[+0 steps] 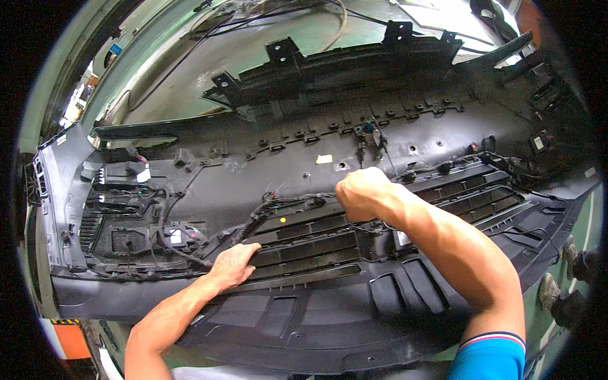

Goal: The person uses a yellow hot glue gun to apply adhesive to a small black component and along a wiring harness under the hood of a car. They then press the wires into place to secure them.

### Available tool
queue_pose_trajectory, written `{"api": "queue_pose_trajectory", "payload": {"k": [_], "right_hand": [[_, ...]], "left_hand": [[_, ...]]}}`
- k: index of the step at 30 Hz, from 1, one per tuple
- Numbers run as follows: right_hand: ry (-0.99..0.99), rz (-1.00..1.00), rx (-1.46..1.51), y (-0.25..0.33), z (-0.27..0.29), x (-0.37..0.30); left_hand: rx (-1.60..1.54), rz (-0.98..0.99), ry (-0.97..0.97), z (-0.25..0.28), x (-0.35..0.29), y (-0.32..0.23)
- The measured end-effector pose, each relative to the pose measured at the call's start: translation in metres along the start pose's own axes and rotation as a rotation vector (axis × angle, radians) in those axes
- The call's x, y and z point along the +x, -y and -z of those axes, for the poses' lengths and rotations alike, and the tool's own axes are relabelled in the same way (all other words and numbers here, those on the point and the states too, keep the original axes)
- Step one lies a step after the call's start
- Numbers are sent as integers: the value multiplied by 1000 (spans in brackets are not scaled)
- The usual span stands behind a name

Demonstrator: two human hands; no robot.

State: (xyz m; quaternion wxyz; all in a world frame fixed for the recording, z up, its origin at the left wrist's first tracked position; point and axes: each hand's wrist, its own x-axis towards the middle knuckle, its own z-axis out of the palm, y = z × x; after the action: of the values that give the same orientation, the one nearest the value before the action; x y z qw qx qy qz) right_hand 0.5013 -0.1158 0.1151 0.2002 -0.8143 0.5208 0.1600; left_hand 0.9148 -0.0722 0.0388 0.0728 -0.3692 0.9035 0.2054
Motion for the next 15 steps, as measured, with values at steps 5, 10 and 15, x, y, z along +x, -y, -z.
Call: {"api": "queue_pose_trajectory", "payload": {"k": [5, 10, 15], "right_hand": [[23, -9, 8, 0, 1, 1], [28, -8, 9, 2, 3, 1], [27, -1, 12, 1, 4, 1]], "left_hand": [[-6, -7, -19, 1, -1, -1], [-13, -4, -20, 2, 0, -2], [-17, 41, 19, 4, 0, -4]]}}
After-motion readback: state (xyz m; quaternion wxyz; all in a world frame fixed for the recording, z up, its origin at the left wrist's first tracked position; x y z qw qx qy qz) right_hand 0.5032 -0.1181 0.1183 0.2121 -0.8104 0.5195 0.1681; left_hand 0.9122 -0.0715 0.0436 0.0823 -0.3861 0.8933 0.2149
